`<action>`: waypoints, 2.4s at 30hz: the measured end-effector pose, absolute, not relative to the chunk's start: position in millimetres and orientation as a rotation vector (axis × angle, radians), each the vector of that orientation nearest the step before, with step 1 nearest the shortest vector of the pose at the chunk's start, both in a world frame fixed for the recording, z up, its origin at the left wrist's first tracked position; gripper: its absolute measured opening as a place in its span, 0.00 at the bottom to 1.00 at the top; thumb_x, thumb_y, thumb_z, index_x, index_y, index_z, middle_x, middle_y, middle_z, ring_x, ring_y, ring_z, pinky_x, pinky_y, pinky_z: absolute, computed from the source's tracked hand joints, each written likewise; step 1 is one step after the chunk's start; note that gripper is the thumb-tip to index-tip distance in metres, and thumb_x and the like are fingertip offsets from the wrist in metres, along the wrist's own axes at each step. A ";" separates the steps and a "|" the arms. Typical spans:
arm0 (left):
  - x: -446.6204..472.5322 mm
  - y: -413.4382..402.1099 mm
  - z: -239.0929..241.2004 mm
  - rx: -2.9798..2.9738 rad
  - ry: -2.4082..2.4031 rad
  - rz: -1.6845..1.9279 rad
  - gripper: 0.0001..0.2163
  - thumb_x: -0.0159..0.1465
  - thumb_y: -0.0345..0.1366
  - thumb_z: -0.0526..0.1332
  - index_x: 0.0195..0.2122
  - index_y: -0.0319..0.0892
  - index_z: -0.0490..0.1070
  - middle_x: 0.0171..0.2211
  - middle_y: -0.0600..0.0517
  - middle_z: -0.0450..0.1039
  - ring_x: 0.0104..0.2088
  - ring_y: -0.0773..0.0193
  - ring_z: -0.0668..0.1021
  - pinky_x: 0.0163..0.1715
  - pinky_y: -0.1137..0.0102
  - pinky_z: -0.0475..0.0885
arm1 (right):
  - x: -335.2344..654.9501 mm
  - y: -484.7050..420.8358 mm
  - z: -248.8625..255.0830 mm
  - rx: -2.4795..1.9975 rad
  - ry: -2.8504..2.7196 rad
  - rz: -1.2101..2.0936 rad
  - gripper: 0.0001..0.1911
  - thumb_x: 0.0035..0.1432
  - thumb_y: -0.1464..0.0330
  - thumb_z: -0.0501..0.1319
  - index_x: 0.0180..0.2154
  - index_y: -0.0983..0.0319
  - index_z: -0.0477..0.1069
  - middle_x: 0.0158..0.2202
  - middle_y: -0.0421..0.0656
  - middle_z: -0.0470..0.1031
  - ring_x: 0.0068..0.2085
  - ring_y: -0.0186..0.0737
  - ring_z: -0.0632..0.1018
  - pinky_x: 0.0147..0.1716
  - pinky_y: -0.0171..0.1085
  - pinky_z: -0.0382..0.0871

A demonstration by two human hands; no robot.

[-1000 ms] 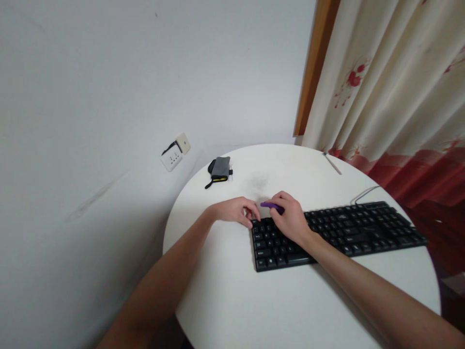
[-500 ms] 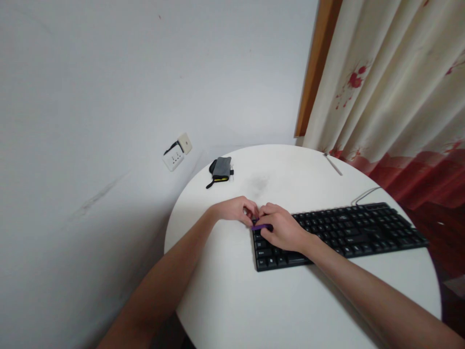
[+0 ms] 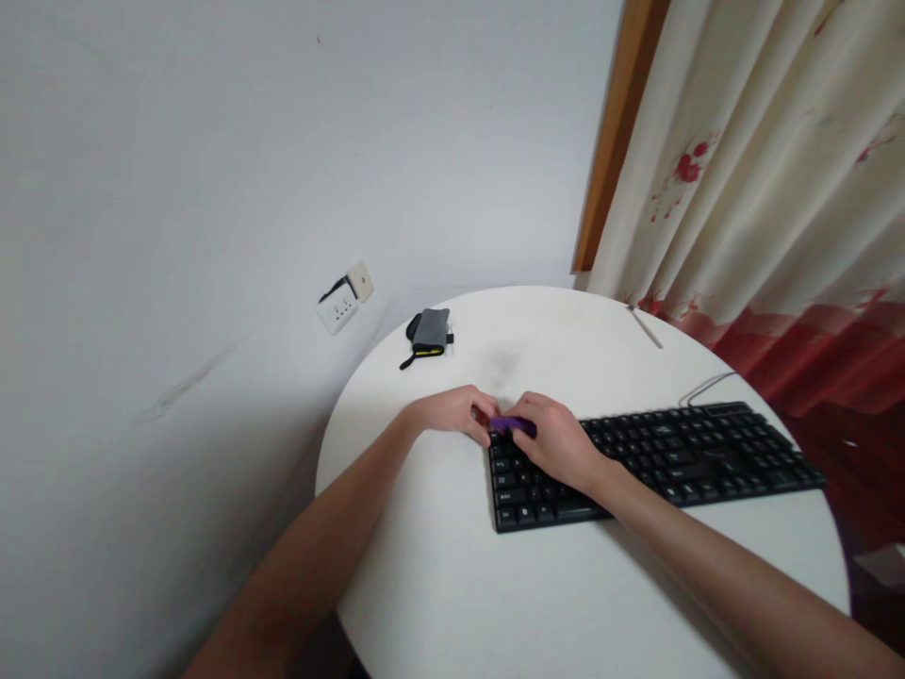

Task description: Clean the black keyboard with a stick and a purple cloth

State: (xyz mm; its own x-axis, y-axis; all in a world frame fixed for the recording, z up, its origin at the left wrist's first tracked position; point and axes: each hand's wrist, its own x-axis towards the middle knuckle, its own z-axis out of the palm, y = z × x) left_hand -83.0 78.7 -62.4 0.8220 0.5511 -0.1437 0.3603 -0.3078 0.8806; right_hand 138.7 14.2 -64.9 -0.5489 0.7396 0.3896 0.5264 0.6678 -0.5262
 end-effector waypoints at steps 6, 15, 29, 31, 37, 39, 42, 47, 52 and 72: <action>-83.9 80.3 -65.8 1.952 0.679 0.220 0.14 0.51 0.41 0.72 0.36 0.39 0.80 0.37 0.49 0.74 0.35 0.64 0.74 0.35 0.72 0.67 | 136.0 -4.6 -63.5 -0.760 -2.495 0.446 0.12 0.60 0.75 0.58 0.42 0.60 0.77 0.40 0.45 0.72 0.44 0.41 0.72 0.45 0.38 0.67; -86.7 81.8 -69.2 1.923 0.648 0.244 0.17 0.51 0.41 0.73 0.41 0.40 0.81 0.39 0.47 0.75 0.34 0.65 0.74 0.35 0.72 0.68 | 149.8 -15.7 -59.7 -0.590 -2.481 0.683 0.13 0.61 0.74 0.58 0.45 0.57 0.77 0.40 0.43 0.74 0.43 0.39 0.73 0.45 0.38 0.68; -86.6 82.8 -67.2 1.951 0.635 0.226 0.18 0.50 0.42 0.73 0.41 0.41 0.81 0.40 0.46 0.75 0.34 0.65 0.74 0.35 0.72 0.69 | 144.3 -33.5 -57.6 -0.622 -2.651 0.535 0.09 0.62 0.73 0.58 0.41 0.61 0.77 0.38 0.43 0.73 0.41 0.38 0.71 0.43 0.36 0.65; -87.2 83.6 -69.0 1.955 0.624 0.229 0.18 0.50 0.42 0.73 0.42 0.42 0.81 0.40 0.47 0.76 0.33 0.66 0.74 0.35 0.73 0.69 | 148.0 -40.1 -52.2 -0.492 -2.768 0.577 0.08 0.62 0.73 0.58 0.39 0.61 0.77 0.37 0.42 0.73 0.40 0.36 0.71 0.42 0.35 0.65; -87.0 84.3 -71.6 1.943 0.638 0.229 0.17 0.51 0.41 0.73 0.41 0.42 0.81 0.40 0.47 0.75 0.33 0.67 0.74 0.35 0.73 0.68 | 163.2 -40.3 -37.0 -0.508 -2.759 0.665 0.10 0.60 0.74 0.58 0.40 0.60 0.77 0.35 0.40 0.73 0.36 0.34 0.73 0.38 0.33 0.65; -87.2 84.7 -71.8 1.944 0.635 0.224 0.18 0.51 0.42 0.73 0.41 0.42 0.81 0.40 0.47 0.75 0.33 0.66 0.74 0.35 0.73 0.68 | 165.8 -35.9 -36.2 -0.721 -2.554 0.642 0.12 0.62 0.75 0.56 0.43 0.60 0.76 0.36 0.41 0.73 0.37 0.33 0.73 0.38 0.32 0.66; -87.8 85.0 -71.9 1.949 0.635 0.226 0.19 0.50 0.42 0.74 0.42 0.42 0.81 0.40 0.47 0.76 0.34 0.65 0.74 0.35 0.72 0.68 | 161.8 -40.5 -40.6 -0.910 -2.375 0.536 0.12 0.63 0.75 0.55 0.43 0.62 0.76 0.36 0.42 0.72 0.35 0.33 0.73 0.37 0.33 0.67; -88.3 83.7 -71.1 1.969 0.629 0.225 0.17 0.51 0.42 0.73 0.42 0.43 0.81 0.41 0.47 0.76 0.34 0.67 0.74 0.36 0.73 0.68 | 137.4 -78.6 -59.4 -0.790 -2.680 0.209 0.07 0.58 0.77 0.60 0.38 0.64 0.73 0.34 0.42 0.71 0.32 0.36 0.72 0.30 0.35 0.66; -88.0 83.4 -71.7 1.973 0.626 0.229 0.16 0.52 0.42 0.73 0.41 0.42 0.81 0.40 0.47 0.76 0.33 0.67 0.74 0.35 0.73 0.68 | 132.6 -102.1 -81.2 -0.767 -2.795 -0.090 0.13 0.53 0.79 0.63 0.42 0.68 0.73 0.36 0.47 0.73 0.32 0.41 0.73 0.27 0.37 0.68; -86.3 81.8 -71.5 2.005 0.636 0.212 0.13 0.53 0.37 0.72 0.40 0.42 0.81 0.34 0.50 0.77 0.32 0.67 0.73 0.33 0.74 0.67 | 141.5 -124.4 -106.7 -1.097 -2.579 -0.187 0.16 0.53 0.84 0.55 0.43 0.69 0.70 0.36 0.48 0.72 0.30 0.41 0.75 0.23 0.36 0.71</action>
State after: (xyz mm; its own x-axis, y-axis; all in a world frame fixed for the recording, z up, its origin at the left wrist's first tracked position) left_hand -86.3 81.8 -71.5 0.8474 0.5187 -0.1134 0.3471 -0.3797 0.8575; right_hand 141.5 -124.4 -106.7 -0.6484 0.6757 0.3507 0.7192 0.6948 -0.0088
